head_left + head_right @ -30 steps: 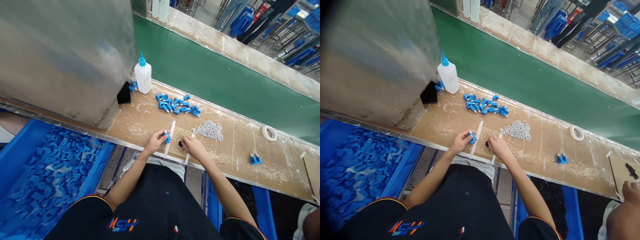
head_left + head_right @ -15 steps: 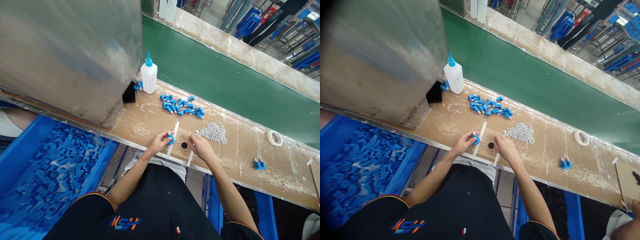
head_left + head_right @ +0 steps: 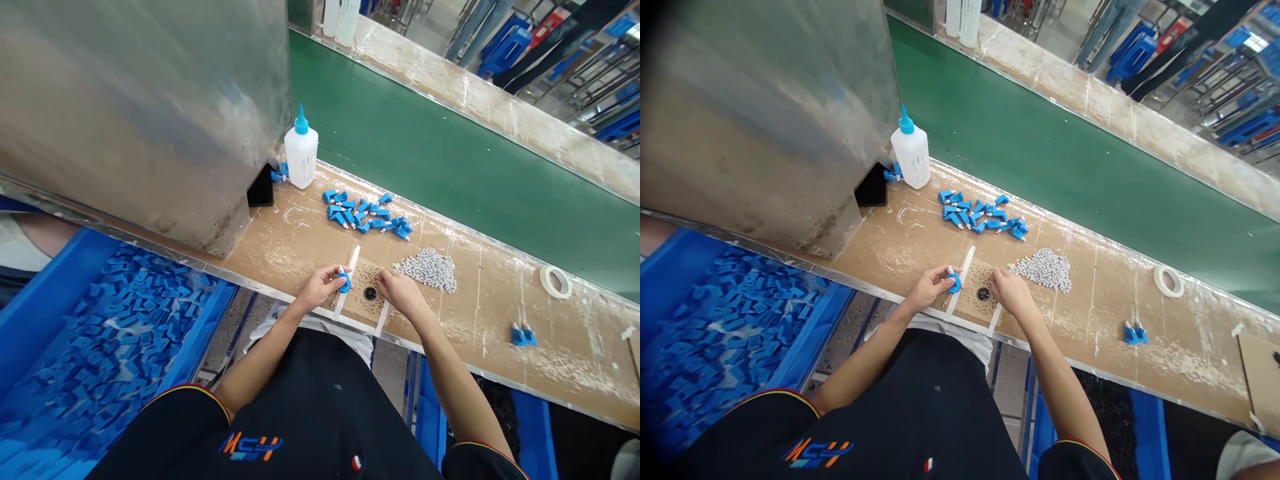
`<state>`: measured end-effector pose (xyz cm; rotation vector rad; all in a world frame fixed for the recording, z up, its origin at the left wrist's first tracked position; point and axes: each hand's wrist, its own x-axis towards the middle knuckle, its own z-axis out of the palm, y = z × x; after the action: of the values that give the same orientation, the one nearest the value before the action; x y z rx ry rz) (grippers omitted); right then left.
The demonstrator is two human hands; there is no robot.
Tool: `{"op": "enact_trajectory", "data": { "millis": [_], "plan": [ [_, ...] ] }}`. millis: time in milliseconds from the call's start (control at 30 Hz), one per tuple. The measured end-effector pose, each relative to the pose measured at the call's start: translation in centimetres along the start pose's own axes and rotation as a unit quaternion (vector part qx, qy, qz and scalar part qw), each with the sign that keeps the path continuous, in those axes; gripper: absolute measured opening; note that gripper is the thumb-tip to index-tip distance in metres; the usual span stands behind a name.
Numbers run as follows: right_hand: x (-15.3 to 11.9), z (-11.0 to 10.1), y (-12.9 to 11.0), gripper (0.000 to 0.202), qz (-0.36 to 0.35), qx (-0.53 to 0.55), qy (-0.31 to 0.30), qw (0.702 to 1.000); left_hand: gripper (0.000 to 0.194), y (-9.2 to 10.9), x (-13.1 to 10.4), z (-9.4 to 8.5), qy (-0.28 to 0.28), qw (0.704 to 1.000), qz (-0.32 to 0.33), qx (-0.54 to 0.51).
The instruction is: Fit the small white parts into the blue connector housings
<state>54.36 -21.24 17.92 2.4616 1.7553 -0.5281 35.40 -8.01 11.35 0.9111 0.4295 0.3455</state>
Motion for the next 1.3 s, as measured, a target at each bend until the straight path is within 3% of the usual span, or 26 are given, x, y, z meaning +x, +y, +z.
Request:
{"op": "enact_trajectory", "data": {
  "millis": [100,233,367,500,633,967,1300],
  "plan": [
    [-0.2,-0.8,0.7,0.012,0.006,0.065,0.017,0.998,0.057,0.0,-0.1,0.0,0.002,1.000,-0.007,-0.005],
    [-1.1,-2.0,0.3,0.010,-0.007,0.190,0.093,0.977,0.058,0.0,-0.2,0.0,-0.011,1.000,-0.018,-0.007],
    [-1.8,-1.9,-3.1,0.015,-0.043,0.321,0.158,0.933,0.054,0.0,-0.2,0.0,-0.027,1.000,-0.013,0.008],
    [-1.4,-0.5,-7.1,0.016,-0.065,0.419,0.201,0.883,0.048,0.1,-0.2,-0.1,-0.010,1.000,0.019,0.013],
    [-0.7,1.0,-8.6,0.018,-0.043,0.458,0.225,0.859,0.046,0.1,-0.2,-0.1,-0.001,0.998,0.053,0.015],
    [-0.8,2.2,-8.4,0.014,-0.025,0.459,0.232,0.857,0.045,0.1,-0.2,0.0,-0.018,0.997,0.069,0.034],
    [-0.9,1.3,-7.8,0.019,-0.037,0.432,0.191,0.881,0.041,-0.1,-0.4,0.1,-0.002,0.997,0.060,0.046]
  ]
}}
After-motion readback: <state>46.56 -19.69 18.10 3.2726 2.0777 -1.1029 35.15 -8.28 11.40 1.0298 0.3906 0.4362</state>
